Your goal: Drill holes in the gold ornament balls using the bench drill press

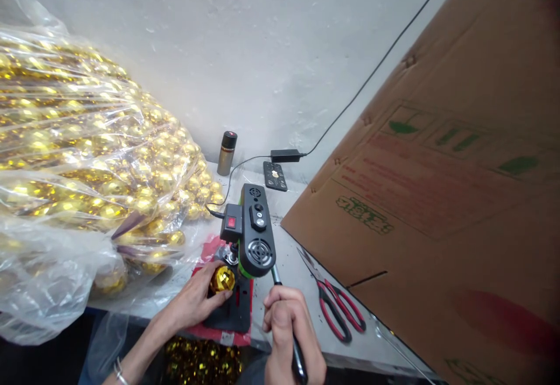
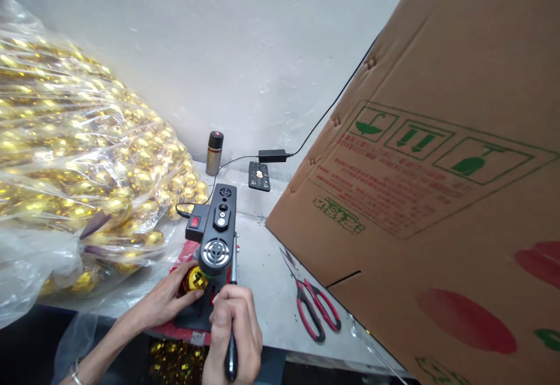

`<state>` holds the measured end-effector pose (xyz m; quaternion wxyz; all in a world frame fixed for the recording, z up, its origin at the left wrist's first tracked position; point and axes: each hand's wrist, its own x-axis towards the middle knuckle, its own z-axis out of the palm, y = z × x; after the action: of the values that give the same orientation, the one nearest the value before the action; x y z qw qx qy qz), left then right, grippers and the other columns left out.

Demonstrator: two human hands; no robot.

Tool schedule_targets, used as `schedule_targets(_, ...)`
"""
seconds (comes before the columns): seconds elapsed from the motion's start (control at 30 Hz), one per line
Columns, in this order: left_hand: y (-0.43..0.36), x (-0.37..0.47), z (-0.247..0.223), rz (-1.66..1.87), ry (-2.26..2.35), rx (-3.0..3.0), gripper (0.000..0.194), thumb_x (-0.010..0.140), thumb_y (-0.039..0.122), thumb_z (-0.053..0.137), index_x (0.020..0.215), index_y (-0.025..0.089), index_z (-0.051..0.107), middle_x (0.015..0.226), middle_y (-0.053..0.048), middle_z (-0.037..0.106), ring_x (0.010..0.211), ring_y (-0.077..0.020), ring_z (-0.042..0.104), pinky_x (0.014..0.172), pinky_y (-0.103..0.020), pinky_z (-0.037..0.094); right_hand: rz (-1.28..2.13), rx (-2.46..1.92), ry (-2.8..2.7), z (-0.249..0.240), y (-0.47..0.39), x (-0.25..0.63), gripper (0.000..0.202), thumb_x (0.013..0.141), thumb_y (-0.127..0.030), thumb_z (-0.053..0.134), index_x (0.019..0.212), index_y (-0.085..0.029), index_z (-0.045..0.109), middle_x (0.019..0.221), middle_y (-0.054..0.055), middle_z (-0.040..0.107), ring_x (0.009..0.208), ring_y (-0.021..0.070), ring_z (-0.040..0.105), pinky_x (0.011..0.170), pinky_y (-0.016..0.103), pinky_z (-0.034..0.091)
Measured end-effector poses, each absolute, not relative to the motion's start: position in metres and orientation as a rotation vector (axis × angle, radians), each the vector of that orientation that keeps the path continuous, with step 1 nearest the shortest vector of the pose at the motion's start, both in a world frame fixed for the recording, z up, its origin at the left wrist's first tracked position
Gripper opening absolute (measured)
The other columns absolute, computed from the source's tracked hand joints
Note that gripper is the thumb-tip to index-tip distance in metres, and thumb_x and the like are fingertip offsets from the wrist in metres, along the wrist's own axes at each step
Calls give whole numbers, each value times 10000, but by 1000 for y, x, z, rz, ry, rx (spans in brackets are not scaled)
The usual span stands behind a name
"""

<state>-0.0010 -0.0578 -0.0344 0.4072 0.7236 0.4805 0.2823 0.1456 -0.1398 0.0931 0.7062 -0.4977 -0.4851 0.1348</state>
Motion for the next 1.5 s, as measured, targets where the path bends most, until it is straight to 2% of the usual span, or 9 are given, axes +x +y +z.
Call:
schedule_targets(0.2, -58, 12, -42, 797, 1191, 1954, 540, 877, 329, 736, 1393, 211, 627, 1324, -159, 742, 1209, -367, 712, 1076, -528, 577, 282, -1107, -1126, 94, -140, 150, 374, 1121, -207, 477, 758, -212, 567, 789, 9, 605, 705, 135, 575, 686, 279, 426)
schedule_targets(0.43, -76, 23, -64, 813, 1191, 2105, 636, 813, 205, 768, 1430, 256, 623, 1434, -171, 649, 1232, -383, 679, 1056, -550, 587, 291, -1117, -1124, 87, -143, 150, 354, 1111, -197, 485, 774, -214, 592, 799, 18, 613, 742, 144, 599, 689, 276, 441)
schedule_targets(0.53, -81, 23, -69, 820, 1203, 2074, 639, 825, 218, 775, 1442, 253, 614, 1429, -179, 643, 1228, -381, 679, 1052, -551, 589, 293, -1132, -1124, 86, -144, 150, 348, 1119, -215, 478, 802, -214, 622, 818, 16, 623, 761, 139, 608, 704, 269, 447)
schedule_targets(0.73, -73, 25, -64, 899, 1258, 2017, 508, 897, 385, 760, 1368, 237, 642, 1284, -153, 713, 1173, -374, 674, 1030, -574, 571, 300, -1144, -1117, 84, -145, 150, 348, 1111, -214, 491, 784, -211, 610, 825, 22, 623, 749, 142, 597, 685, 270, 440)
schedule_targets(1.0, -66, 39, -70, 852, 1279, 2007, 446, 807, 298, 776, 1233, 216, 668, 1124, -108, 733, 1062, -345, 676, 983, -516, 554, 210, -1138, -1124, 75, -144, 148, 342, 1099, -199, 500, 761, -221, 547, 816, -1, 611, 731, 132, 600, 694, 265, 444)
schedule_targets(1.17, -65, 39, -74, 865, 1266, 1998, 443, 808, 305, 781, 1230, 228, 671, 1125, -101, 731, 1055, -335, 673, 980, -499, 541, 169, -1116, -1140, 53, -142, 149, 314, 1084, -175, 491, 785, -223, 571, 806, -4, 619, 707, 137, 601, 673, 274, 455)
schedule_targets(1.23, -66, 39, -76, 878, 1268, 1994, 442, 809, 302, 780, 1230, 224, 670, 1131, -107, 729, 1062, -337, 667, 970, -492, 540, 146, -1102, -1153, 45, -141, 149, 321, 1101, -213, 481, 792, -228, 568, 796, -15, 622, 701, 132, 596, 718, 282, 478)
schedule_targets(1.4, -66, 40, -79, 893, 1264, 2012, 414, 796, 270, 781, 1192, 219, 673, 1091, -102, 723, 1048, -336, 670, 967, -491, 536, 115, -1097, -1143, 37, -138, 149, 338, 1128, -260, 446, 808, -232, 549, 792, -46, 616, 705, 115, 585, 1025, 361, 498)
schedule_targets(1.5, -67, 41, -80, 899, 1276, 2013, 423, 782, 249, 784, 1189, 217, 670, 1083, -100, 722, 1047, -335, 668, 962, -488, 536, 138, -1089, -1137, 36, -139, 149, 336, 1130, -265, 439, 813, -232, 545, 811, -52, 614, 723, 107, 582, 1074, 362, 481)
